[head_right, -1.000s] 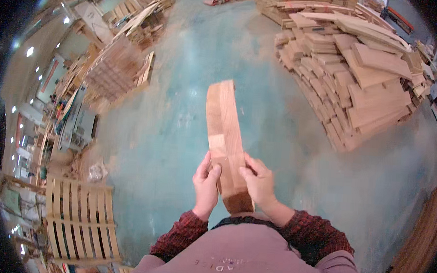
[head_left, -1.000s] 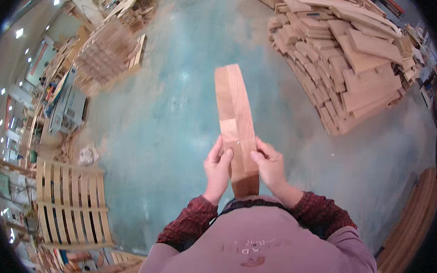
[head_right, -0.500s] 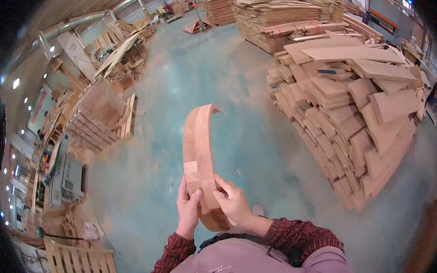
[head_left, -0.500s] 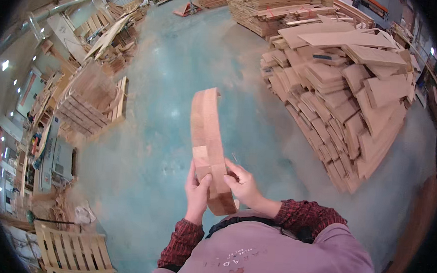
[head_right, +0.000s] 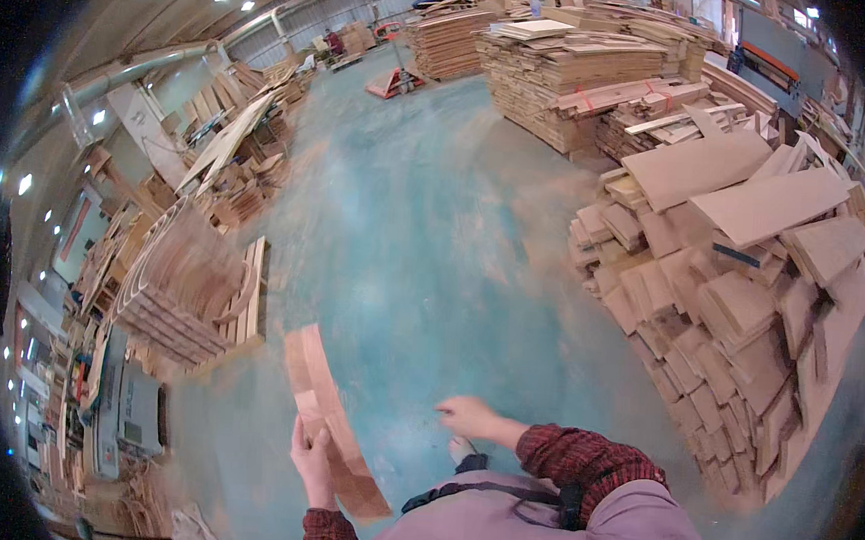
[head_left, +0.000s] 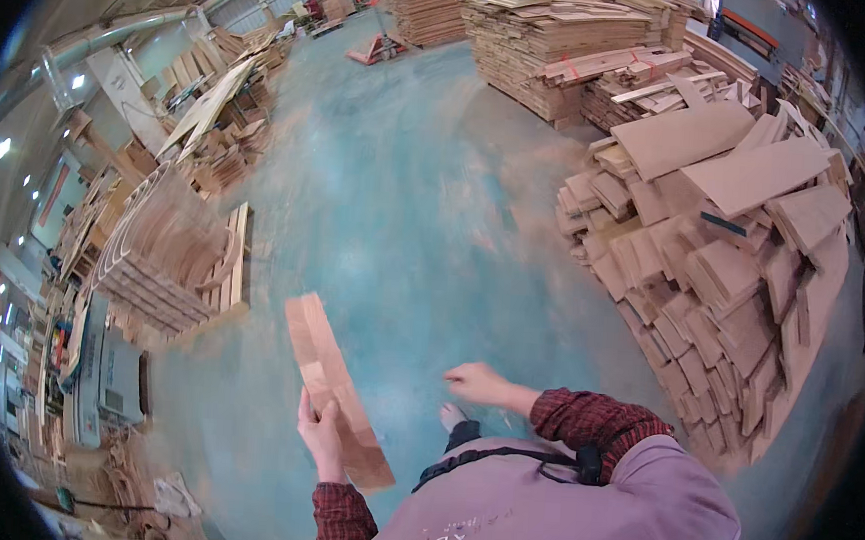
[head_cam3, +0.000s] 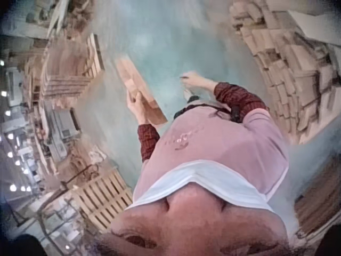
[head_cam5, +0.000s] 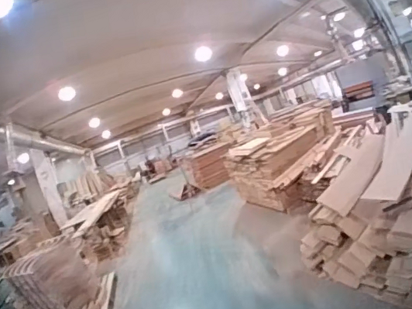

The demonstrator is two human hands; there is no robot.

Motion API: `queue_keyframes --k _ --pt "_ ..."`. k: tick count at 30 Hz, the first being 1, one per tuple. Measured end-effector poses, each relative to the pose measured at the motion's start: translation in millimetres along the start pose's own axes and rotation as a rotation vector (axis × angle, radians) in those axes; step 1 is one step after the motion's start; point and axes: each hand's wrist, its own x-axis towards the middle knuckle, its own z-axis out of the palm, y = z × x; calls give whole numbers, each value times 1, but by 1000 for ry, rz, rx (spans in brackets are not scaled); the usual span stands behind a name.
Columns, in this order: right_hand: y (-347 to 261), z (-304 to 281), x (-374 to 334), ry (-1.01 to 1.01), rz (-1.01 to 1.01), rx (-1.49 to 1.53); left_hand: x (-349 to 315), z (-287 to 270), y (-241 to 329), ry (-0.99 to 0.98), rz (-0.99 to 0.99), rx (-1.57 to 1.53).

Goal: The recorder sands a curved wooden component on a stationary spindle sander and then measures it with a caliper.

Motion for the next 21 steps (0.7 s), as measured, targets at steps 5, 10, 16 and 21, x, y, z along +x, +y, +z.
queue_keyframes --k 5,10,16,21 --pt "186 -27 51 102 614 -118 164 12 -48 -37 -121 176" --pt "274 -38 23 -298 465 -855 314 18 -135 -176 -214 334" --pt "296 -21 140 -440 1043 -113 464 64 -165 -243 -588 166" --pt "294 -75 463 -441 647 -254 595 63 -235 -314 -590 289"
